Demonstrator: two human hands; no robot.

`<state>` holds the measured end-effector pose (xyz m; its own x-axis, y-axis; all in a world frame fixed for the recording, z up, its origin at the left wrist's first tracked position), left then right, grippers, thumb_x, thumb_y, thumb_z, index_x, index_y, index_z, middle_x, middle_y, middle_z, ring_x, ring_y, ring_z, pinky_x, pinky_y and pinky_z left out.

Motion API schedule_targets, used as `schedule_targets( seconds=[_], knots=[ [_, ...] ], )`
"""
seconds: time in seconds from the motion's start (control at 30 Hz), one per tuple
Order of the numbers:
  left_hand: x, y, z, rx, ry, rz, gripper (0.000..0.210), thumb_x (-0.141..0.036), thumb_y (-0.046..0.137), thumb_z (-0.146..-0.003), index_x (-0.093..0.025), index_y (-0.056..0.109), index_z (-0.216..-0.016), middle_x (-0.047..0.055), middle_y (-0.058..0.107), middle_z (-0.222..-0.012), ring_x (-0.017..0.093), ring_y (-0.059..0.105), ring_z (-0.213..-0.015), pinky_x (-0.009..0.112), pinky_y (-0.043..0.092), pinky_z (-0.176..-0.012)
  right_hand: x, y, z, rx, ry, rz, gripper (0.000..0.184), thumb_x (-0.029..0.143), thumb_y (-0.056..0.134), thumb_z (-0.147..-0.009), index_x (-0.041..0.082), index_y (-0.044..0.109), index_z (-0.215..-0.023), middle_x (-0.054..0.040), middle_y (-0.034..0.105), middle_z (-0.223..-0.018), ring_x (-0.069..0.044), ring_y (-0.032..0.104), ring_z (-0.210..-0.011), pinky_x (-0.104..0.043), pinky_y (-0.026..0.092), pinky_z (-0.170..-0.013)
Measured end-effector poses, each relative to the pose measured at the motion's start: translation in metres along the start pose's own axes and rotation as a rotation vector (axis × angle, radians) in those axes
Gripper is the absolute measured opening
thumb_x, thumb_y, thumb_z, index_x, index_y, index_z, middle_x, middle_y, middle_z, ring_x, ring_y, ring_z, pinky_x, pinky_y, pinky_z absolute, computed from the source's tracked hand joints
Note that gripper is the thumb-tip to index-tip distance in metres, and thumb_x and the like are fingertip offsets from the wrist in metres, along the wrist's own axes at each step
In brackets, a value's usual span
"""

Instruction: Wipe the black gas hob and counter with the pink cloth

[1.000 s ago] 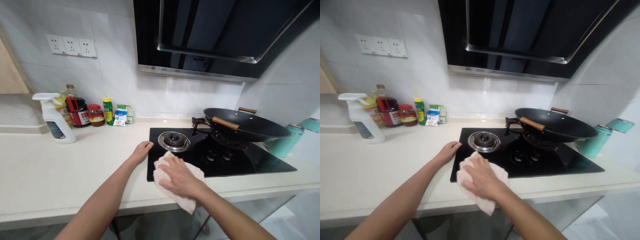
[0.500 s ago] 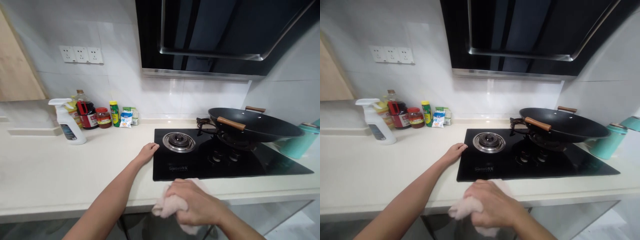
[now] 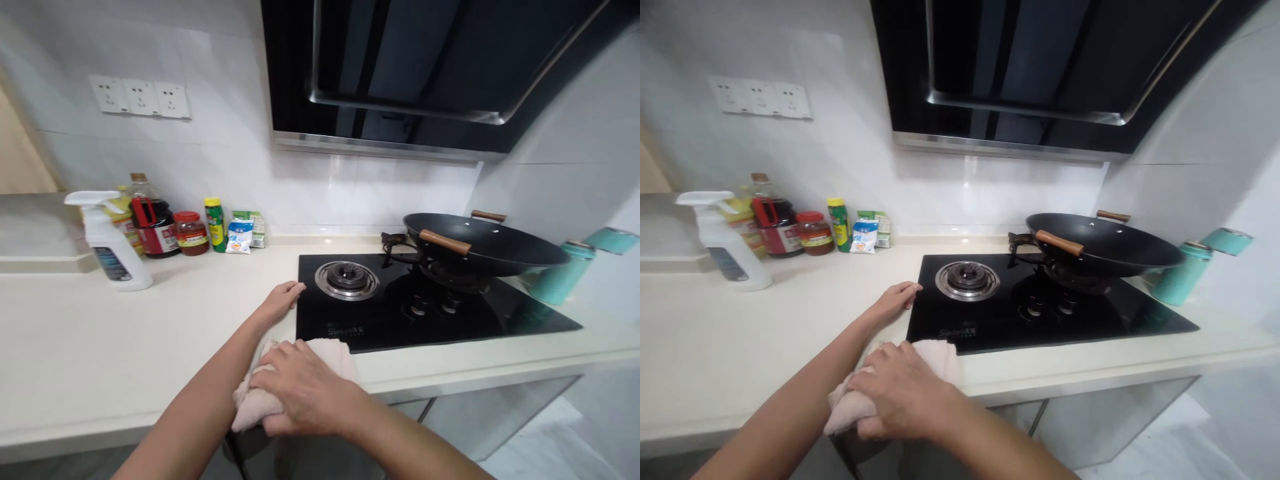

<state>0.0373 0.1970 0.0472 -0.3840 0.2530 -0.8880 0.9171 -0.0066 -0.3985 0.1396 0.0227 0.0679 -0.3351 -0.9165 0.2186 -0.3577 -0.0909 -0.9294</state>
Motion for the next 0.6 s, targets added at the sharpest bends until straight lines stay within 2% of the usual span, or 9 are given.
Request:
schedule_targets(
  seconds=[0.07, 0.17, 0.27, 0.37, 0.5, 0.6],
  knots=[
    [0.002, -0.002, -0.001, 0.01, 0.0, 0.007, 0.051, -0.063, 0.054, -0.08, -0.016, 0.069, -0.092, -0.004, 0.05, -0.062, 0.013, 0.046, -0.056, 0.029, 0.037, -0.059, -0.004, 0.008, 0.001, 0.012, -0.003, 0.048, 0.048, 0.047, 0.071, -0.081, 0.026, 0.059, -0.122, -0.004, 0.061, -0.12, -0.025, 0.05, -0.108, -0.039, 0.041, -0.093],
    [0.007, -0.003, -0.005, 0.014, -0.008, 0.007, 0.052, -0.065, 0.057, -0.078, -0.016, 0.07, -0.094, -0.004, 0.05, -0.063, 0.013, 0.046, -0.057, 0.028, 0.037, -0.06, -0.019, 0.0, 0.03, -0.04, 0.055, 0.057, 0.05, 0.049, 0.071, -0.08, 0.024, 0.058, -0.122, -0.0035, 0.063, -0.118, -0.023, 0.05, -0.104, -0.038, 0.039, -0.093],
    [0.009, -0.003, -0.006, 0.016, -0.012, 0.003, 0.053, -0.067, 0.058, -0.078, -0.017, 0.07, -0.091, -0.005, 0.049, -0.061, 0.014, 0.046, -0.058, 0.028, 0.037, -0.061, -0.043, -0.017, 0.077, -0.103, 0.193, 0.067, 0.046, 0.048, 0.073, -0.078, 0.024, 0.06, -0.115, -0.0022, 0.065, -0.108, -0.022, 0.05, -0.097, -0.037, 0.036, -0.089],
    [0.007, -0.005, -0.006, 0.009, -0.023, -0.036, 0.055, -0.07, 0.058, -0.079, -0.018, 0.071, -0.092, -0.005, 0.048, -0.059, 0.015, 0.047, -0.06, 0.028, 0.038, -0.062, -0.075, -0.038, 0.131, -0.19, 0.387, 0.089, 0.033, 0.039, 0.072, -0.075, 0.024, 0.061, -0.102, -0.0002, 0.064, -0.098, -0.02, 0.05, -0.09, -0.036, 0.034, -0.083],
    [0.013, -0.01, -0.009, 0.012, -0.058, -0.188, 0.064, -0.075, 0.053, -0.081, -0.019, 0.073, -0.104, -0.001, 0.061, -0.07, 0.018, 0.055, -0.067, 0.029, 0.044, -0.065, -0.119, -0.067, 0.204, -0.353, 0.569, 0.182, 0.022, 0.028, 0.065, -0.071, 0.022, 0.061, -0.092, -0.0004, 0.062, -0.088, -0.02, 0.05, -0.084, -0.036, 0.032, -0.079],
    [0.022, -0.017, -0.016, 0.015, -0.033, -0.347, 0.068, -0.076, 0.044, -0.086, -0.02, 0.073, -0.113, 0.002, 0.069, -0.079, 0.02, 0.063, -0.072, 0.03, 0.051, -0.069, -0.152, -0.088, 0.257, -0.465, 0.667, 0.259, 0.019, 0.026, 0.06, -0.073, 0.021, 0.062, -0.091, -0.0013, 0.062, -0.083, -0.02, 0.052, -0.081, -0.036, 0.033, -0.078]
  ],
)
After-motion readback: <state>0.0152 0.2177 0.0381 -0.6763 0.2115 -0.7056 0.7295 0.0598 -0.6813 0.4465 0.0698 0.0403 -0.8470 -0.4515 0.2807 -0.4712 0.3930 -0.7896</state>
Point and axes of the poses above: each hand's wrist, its own z-axis away from the middle knuckle, its own y-axis out of the palm, x = y × z, the point moved 6 cm from there along -z, towards the middle knuckle
